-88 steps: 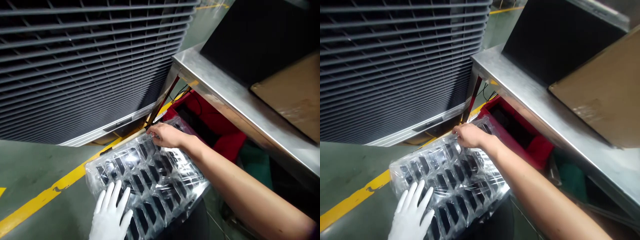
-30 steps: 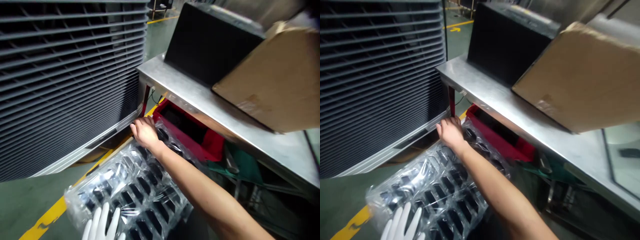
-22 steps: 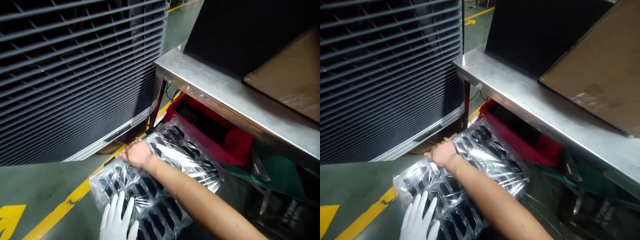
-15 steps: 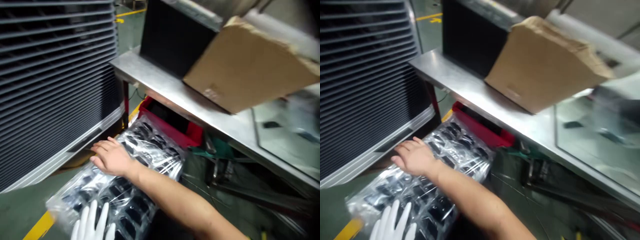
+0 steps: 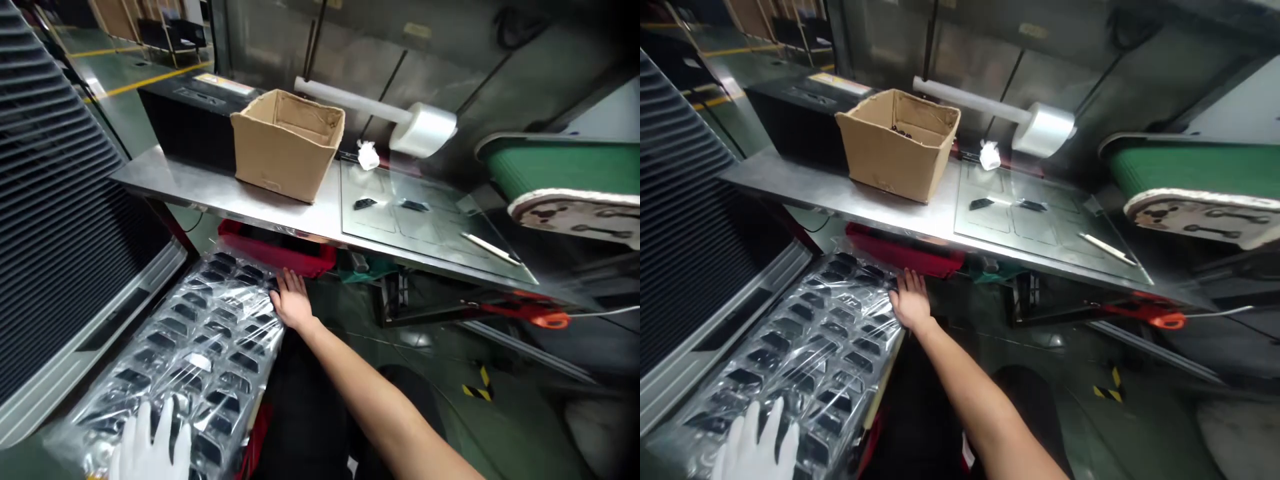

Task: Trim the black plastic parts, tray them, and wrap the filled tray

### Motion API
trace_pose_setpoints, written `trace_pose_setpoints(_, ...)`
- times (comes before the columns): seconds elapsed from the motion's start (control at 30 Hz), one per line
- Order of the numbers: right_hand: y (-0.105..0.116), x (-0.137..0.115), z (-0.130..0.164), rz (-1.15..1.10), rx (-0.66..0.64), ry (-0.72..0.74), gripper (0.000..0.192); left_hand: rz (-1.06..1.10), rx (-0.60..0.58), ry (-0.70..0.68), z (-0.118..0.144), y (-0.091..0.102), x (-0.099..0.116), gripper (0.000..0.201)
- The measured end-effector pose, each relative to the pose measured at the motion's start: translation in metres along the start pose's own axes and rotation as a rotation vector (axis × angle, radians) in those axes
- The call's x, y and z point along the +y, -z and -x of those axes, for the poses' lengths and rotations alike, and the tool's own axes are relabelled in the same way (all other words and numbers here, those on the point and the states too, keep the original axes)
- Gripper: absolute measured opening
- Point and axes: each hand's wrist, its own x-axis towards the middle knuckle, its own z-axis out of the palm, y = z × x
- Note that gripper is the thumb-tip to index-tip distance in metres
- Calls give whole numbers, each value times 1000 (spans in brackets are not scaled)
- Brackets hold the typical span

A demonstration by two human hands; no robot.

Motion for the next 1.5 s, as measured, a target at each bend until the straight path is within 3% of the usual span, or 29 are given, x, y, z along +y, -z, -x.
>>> trace_pose_setpoints(0.2, 8, 1, 40, -103, 83, 56, 55, -96, -15, 31, -4, 16, 11, 62)
trace_pose_setpoints(0.33, 0, -16, 68, -191, 63, 306, 57, -179, 9, 1, -32, 32, 27, 59)
trace_pose_setpoints(0.47, -20, -35, 80, -246, 20, 527, 59, -214, 12, -70, -102, 32, 68, 57)
trace_pose_setpoints(0.63, -44, -35, 79, -292, 2, 539, 61, -216, -47, -210, -230, -4, 121, 59)
trace_pose_setpoints(0.73, -52, -31, 78, -336, -12, 526, 66, -250, -61, -178, -289, -30, 126, 62)
trace_pose_setpoints(0.8, -53, -31, 77, -366, -31, 506, 69, -280, -66, -126, -309, -42, 121, 61)
trace_pose_setpoints(0.9, -50, -34, 74, -416, -66, 473, 68, -301, -95, -93, -316, -48, 113, 57)
trace_pose_setpoints(1.03, -37, -37, 67, -455, -143, 444, 65, -277, -143, -66, -317, -42, 115, 55)
trace_pose_setpoints(1.23, 2, -33, 55, -452, -348, 452, 59, -206, -205, 40, -316, -27, 115, 59)
trace_pose_setpoints(1.37, 34, -20, 57, -448, -487, 497, 58, -190, -212, 198, -284, -10, 94, 64)
trace_pose_setpoints(1.5, 64, 23, 88, -424, -578, 492, 49, -213, -196, 413, -213, 22, 73, 65)
